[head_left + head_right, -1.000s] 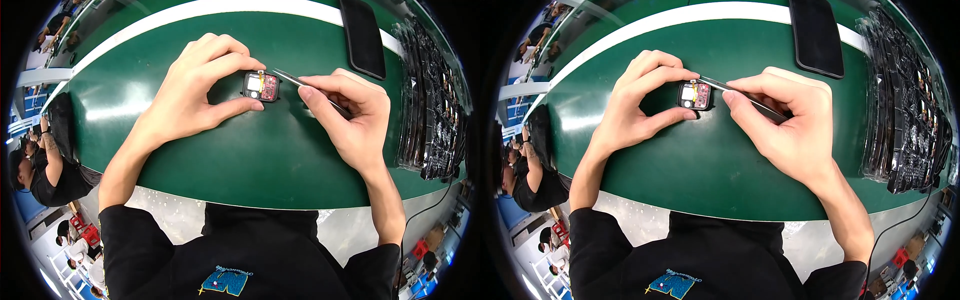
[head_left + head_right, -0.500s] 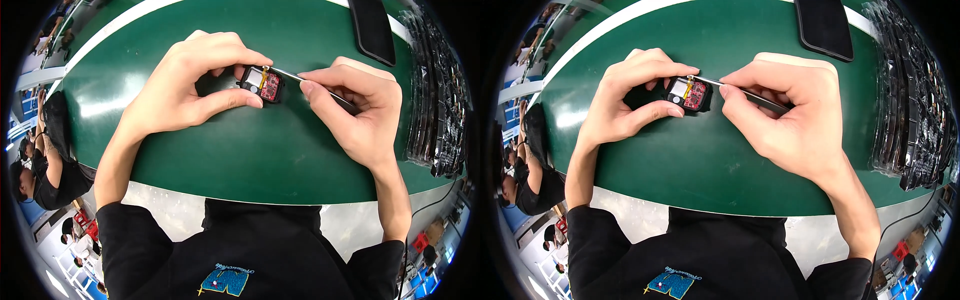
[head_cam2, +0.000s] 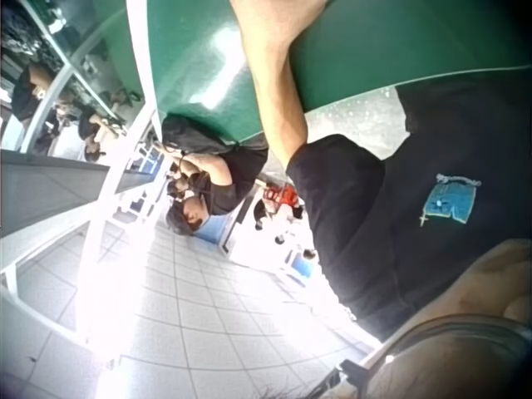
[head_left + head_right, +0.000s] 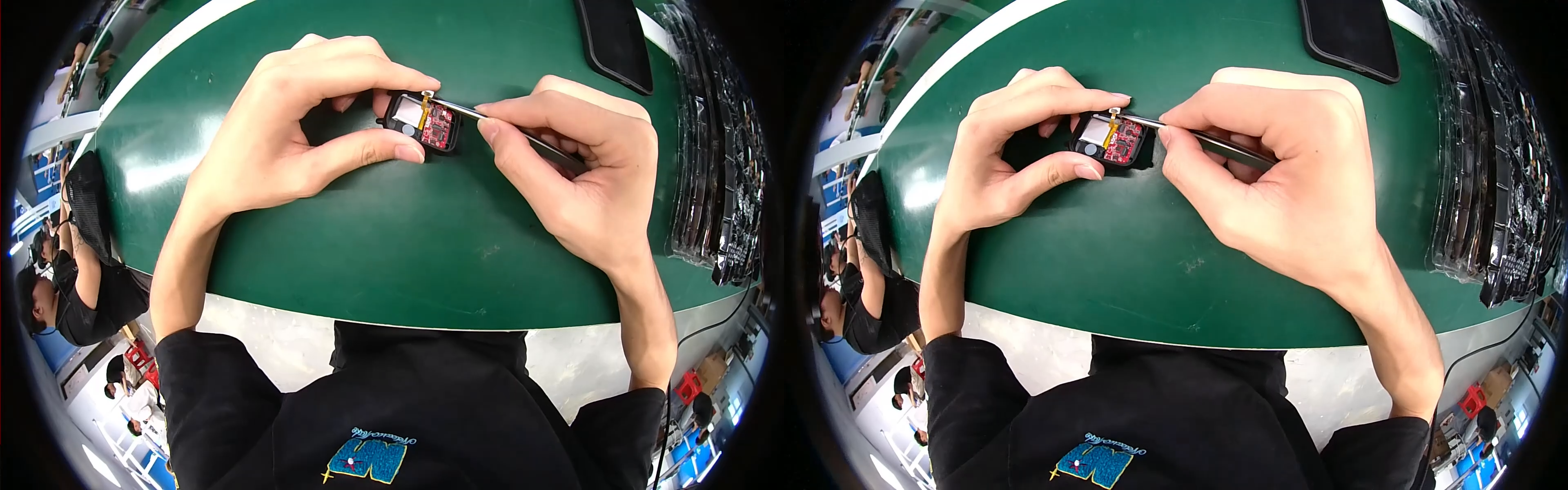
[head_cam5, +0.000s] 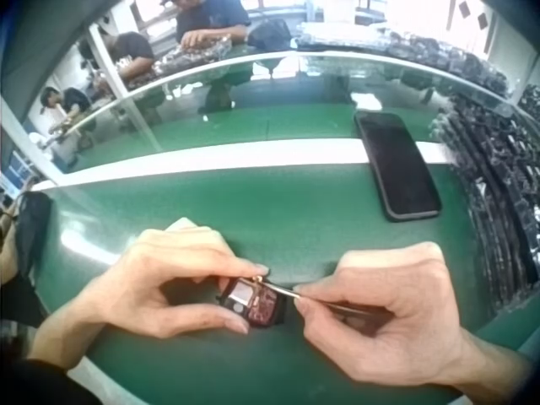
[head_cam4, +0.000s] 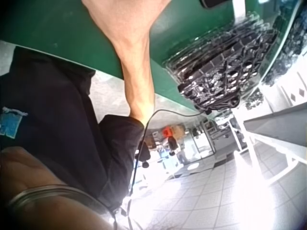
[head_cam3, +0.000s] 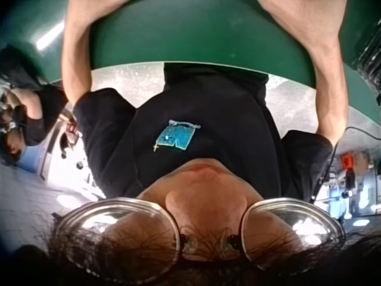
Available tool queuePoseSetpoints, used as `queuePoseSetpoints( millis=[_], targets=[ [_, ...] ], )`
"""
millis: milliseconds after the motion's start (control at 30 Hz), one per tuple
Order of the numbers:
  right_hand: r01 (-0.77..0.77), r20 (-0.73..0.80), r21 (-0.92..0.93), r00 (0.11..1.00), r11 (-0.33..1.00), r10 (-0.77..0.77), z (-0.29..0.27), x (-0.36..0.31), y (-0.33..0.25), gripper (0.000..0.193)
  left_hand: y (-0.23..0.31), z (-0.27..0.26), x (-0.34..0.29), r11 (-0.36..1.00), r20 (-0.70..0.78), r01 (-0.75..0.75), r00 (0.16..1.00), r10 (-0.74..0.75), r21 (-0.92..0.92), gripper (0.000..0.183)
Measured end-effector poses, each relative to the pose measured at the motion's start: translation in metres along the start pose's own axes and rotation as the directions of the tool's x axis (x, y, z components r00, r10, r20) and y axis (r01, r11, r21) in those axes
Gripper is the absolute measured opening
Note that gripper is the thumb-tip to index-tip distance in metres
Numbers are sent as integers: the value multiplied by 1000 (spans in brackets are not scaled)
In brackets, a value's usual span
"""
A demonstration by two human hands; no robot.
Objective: Using tweezers to assemble small electronic components into a module at a workstation.
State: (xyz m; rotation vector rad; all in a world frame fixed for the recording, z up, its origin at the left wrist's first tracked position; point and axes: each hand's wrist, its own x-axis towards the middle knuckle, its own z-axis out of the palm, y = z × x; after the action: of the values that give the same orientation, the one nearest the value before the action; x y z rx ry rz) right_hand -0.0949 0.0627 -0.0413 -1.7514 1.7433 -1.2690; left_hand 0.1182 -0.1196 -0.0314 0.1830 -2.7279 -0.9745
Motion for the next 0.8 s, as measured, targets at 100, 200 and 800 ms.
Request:
queuePoseSetpoints(
  millis=[100, 200, 800],
  targets=[
    [-3, 4, 23, 1000, 1000, 3, 0, 0, 1, 11, -1, 0, 0, 1000, -5, 2, 1000, -2, -1, 57],
    [1, -6, -12, 1000, 1000, -1, 0, 0, -1, 11, -1, 0, 1, 1000, -2, 6, 1000, -6, 2, 58],
    [135, -70, -93, 987, 987, -141, 3, -2, 5, 22, 3, 2, 4, 1000, -61, 6, 998, -8, -28, 51]
  ],
)
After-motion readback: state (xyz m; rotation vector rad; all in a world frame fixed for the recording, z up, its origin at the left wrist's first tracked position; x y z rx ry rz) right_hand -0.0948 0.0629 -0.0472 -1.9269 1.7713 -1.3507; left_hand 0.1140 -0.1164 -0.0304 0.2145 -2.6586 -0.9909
